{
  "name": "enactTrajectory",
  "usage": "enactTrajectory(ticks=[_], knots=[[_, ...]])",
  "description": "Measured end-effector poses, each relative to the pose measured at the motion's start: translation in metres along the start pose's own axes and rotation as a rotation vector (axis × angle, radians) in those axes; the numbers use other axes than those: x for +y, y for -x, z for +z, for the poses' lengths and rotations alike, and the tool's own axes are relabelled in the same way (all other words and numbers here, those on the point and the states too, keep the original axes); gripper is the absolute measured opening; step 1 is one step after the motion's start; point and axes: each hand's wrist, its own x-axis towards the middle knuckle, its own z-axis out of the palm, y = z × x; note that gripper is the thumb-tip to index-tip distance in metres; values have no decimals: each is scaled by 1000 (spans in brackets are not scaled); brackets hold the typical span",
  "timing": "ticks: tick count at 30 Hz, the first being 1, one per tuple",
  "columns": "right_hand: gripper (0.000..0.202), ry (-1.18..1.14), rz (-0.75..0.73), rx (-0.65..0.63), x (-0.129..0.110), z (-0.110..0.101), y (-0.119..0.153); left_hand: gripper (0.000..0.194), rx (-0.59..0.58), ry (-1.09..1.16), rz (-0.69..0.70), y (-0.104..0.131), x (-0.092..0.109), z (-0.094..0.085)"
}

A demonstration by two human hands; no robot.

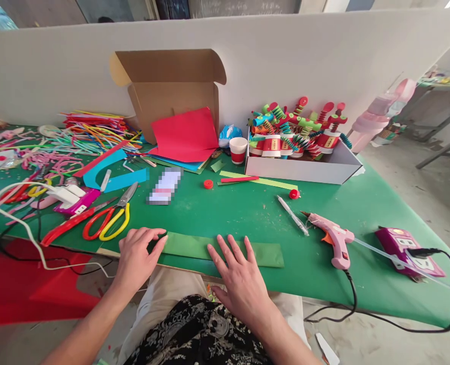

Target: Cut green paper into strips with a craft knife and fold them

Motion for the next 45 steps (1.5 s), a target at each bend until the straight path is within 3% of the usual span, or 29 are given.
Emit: enactTrajectory(ticks=[8,18,28,39,43,45], knots=[[73,-4,2,-15,0,-2,0,16,4,50,30,-1,3,0],[73,5,1,-8,0,-3,0,22,20,64,242,5,8,-1],[72,17,14,5,-1,0,0,20,-71,5,45,-5,12,8],[72,11,19,-15,-1,-2,0,17,-56,-101,51,-2,12,12],[71,9,23,-21,-2,-2,-1,21,53,-260,71,0,16,1],[71,8,19,-19,-2,-2,-1,28,151,-232,188,7,25,-3]])
